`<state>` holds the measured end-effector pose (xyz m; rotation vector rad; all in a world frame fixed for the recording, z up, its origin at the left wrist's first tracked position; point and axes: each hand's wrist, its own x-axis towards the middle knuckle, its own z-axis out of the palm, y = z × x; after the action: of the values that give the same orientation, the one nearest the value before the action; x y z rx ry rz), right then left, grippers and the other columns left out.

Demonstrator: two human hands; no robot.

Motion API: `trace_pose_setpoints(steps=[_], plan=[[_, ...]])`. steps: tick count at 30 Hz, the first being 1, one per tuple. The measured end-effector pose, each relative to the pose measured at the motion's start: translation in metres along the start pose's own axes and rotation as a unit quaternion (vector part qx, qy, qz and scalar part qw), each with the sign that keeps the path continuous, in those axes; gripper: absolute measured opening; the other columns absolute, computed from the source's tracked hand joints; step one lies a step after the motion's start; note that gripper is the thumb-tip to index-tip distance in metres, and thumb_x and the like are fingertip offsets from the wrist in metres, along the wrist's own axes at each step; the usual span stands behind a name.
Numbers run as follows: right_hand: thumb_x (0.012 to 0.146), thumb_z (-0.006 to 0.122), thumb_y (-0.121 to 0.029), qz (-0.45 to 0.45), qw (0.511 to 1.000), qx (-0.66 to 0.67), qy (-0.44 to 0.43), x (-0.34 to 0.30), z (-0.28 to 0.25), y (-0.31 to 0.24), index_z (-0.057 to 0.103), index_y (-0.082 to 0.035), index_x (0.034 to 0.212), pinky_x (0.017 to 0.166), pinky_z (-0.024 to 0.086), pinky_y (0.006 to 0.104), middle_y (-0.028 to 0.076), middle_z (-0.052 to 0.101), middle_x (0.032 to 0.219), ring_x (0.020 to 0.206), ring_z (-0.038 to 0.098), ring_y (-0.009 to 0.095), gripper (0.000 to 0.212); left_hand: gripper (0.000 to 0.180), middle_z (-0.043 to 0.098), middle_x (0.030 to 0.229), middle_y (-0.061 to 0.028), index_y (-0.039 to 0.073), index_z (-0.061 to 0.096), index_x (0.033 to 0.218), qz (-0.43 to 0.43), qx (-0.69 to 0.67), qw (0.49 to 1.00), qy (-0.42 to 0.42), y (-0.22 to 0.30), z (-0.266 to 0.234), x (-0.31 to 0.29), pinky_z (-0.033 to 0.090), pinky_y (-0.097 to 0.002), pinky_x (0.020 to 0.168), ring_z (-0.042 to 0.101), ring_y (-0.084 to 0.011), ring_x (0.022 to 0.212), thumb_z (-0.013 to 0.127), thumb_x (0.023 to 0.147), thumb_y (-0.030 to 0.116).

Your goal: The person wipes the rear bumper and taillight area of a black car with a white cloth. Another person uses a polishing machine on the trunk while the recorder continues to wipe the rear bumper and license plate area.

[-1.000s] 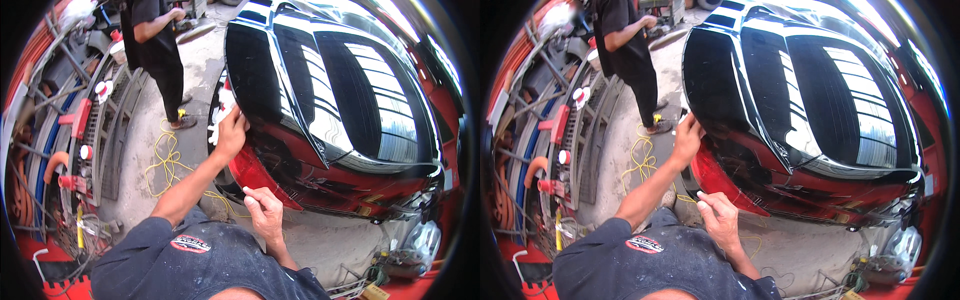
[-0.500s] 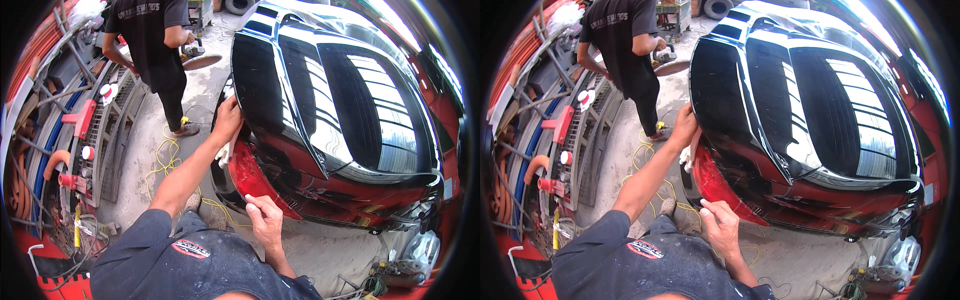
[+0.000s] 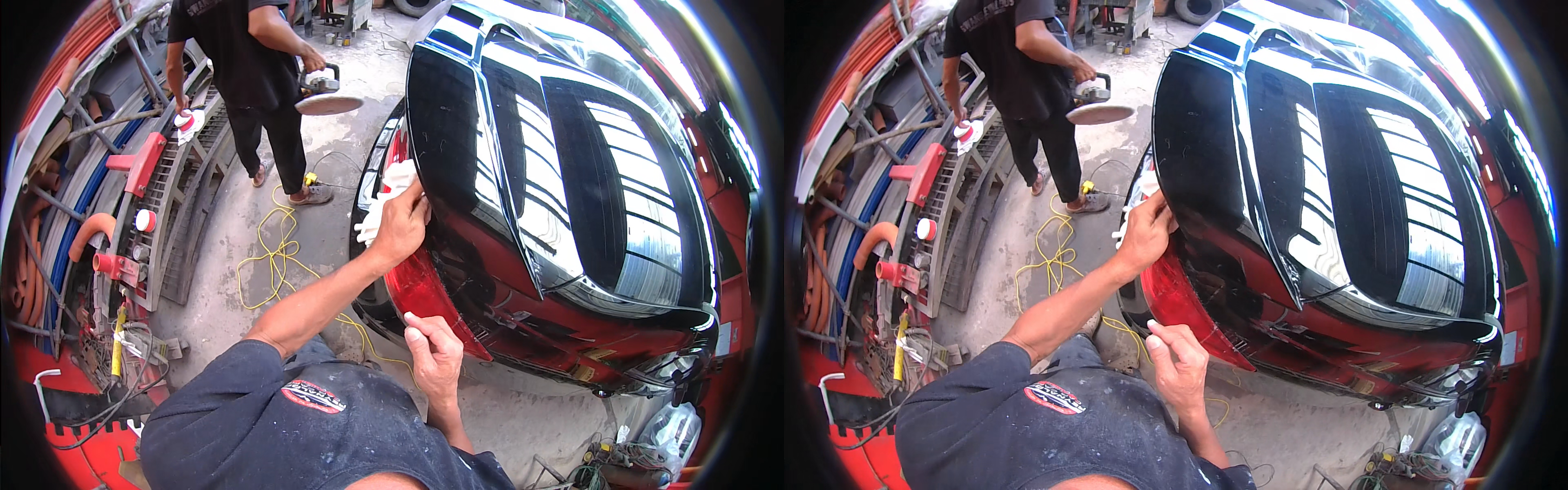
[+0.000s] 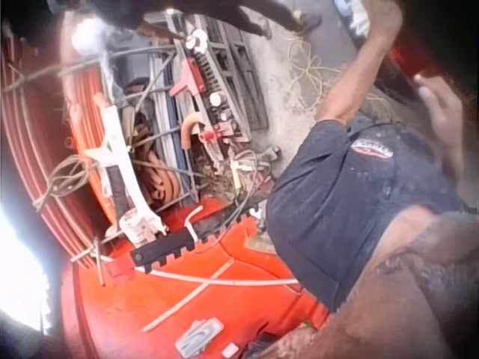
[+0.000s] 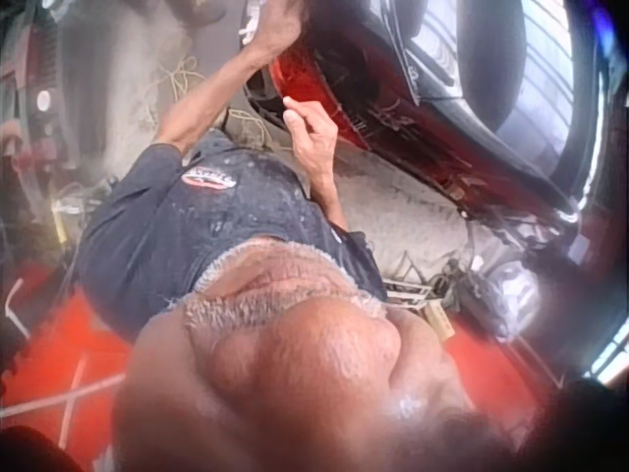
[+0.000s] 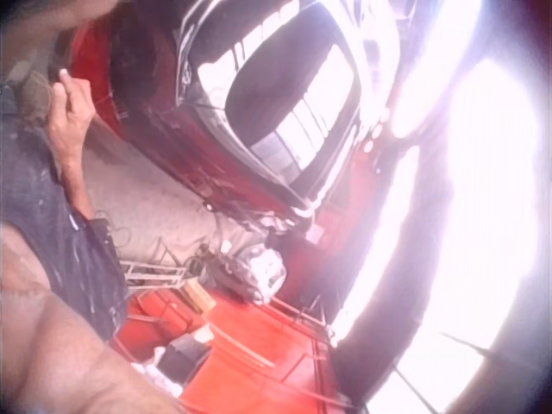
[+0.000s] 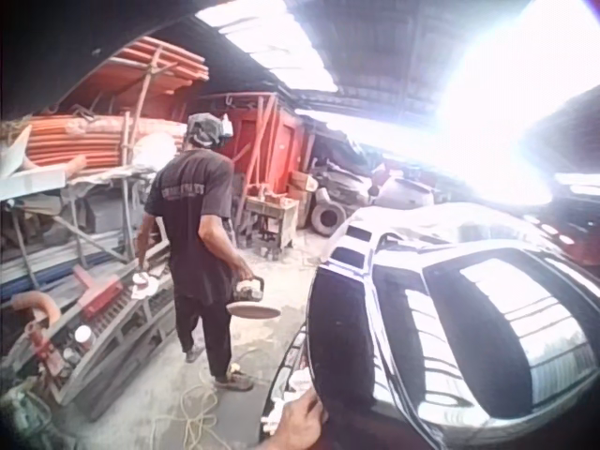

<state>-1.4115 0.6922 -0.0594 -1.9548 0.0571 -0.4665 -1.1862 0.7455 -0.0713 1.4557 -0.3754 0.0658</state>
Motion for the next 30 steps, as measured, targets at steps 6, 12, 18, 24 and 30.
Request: trace_pose_setpoints(steps=[6, 12, 18, 24, 30], plan=[[0.092, 0.068, -0.003, 0.019, 1.000, 0.000, 0.006, -0.005, -0.001, -0.005, 0.073, 0.003, 0.110, 0.070, 0.048, 0.0267, 0.011, 0.069, 0.089, 0.078, 0.063, 0.015, 0.020, 0.026, 0.059, 0.067, -0.0083, 0.000, 0.065, 0.116, -0.009, 0.037, 0.999, -0.026, 0.000, -0.013, 0.029, 0.045, -0.0311, 0.058, 0.055, -0.0148, 0.059, 0.045, 0.099, 0.005], [0.089, 0.072, -0.006, 0.005, 1.000, 0.005, 0.005, -0.003, -0.002, -0.004, 0.074, 0.002, 0.108, 0.076, 0.053, 0.0342, 0.015, 0.071, 0.089, 0.083, 0.069, 0.026, 0.021, 0.030, 0.066, 0.079, -0.0051, 0.000, 0.066, 0.118, -0.014, 0.052, 0.998, -0.019, -0.018, -0.013, 0.028, 0.047, -0.0271, 0.062, 0.059, -0.0103, 0.069, 0.042, 0.102, 0.004], [0.090, 0.071, -0.006, 0.005, 0.999, 0.037, 0.031, -0.005, -0.005, -0.002, 0.074, 0.002, 0.108, 0.075, 0.053, 0.0364, 0.015, 0.070, 0.090, 0.083, 0.068, 0.028, 0.020, 0.023, 0.068, 0.101, -0.0034, -0.001, 0.064, 0.117, -0.108, -0.265, 0.958, -0.003, -0.003, 0.003, 0.015, 0.051, -0.0252, 0.074, 0.062, -0.0093, 0.086, 0.047, 0.102, 0.006], [0.090, 0.072, -0.006, 0.002, 1.000, 0.007, 0.005, -0.004, -0.008, -0.004, 0.074, 0.004, 0.107, 0.076, 0.054, 0.0327, 0.015, 0.072, 0.092, 0.083, 0.069, 0.023, 0.020, 0.021, 0.066, 0.096, 0.0012, 0.002, 0.065, 0.115, -0.075, -0.189, 0.979, -0.031, -0.019, -0.021, 0.042, 0.048, -0.0219, 0.067, 0.057, -0.0048, 0.080, 0.049, 0.106, 0.012], [0.089, 0.071, -0.006, -0.007, 1.000, 0.022, -0.001, -0.002, -0.007, 0.004, 0.073, 0.003, 0.108, 0.076, 0.053, 0.0322, 0.014, 0.071, 0.091, 0.083, 0.068, 0.023, 0.021, 0.022, 0.067, 0.096, -0.0014, 0.001, 0.064, 0.114, -0.025, -0.115, 0.993, -0.028, -0.008, -0.011, 0.029, 0.048, -0.0229, 0.070, 0.057, -0.0046, 0.083, 0.048, 0.106, 0.013]])
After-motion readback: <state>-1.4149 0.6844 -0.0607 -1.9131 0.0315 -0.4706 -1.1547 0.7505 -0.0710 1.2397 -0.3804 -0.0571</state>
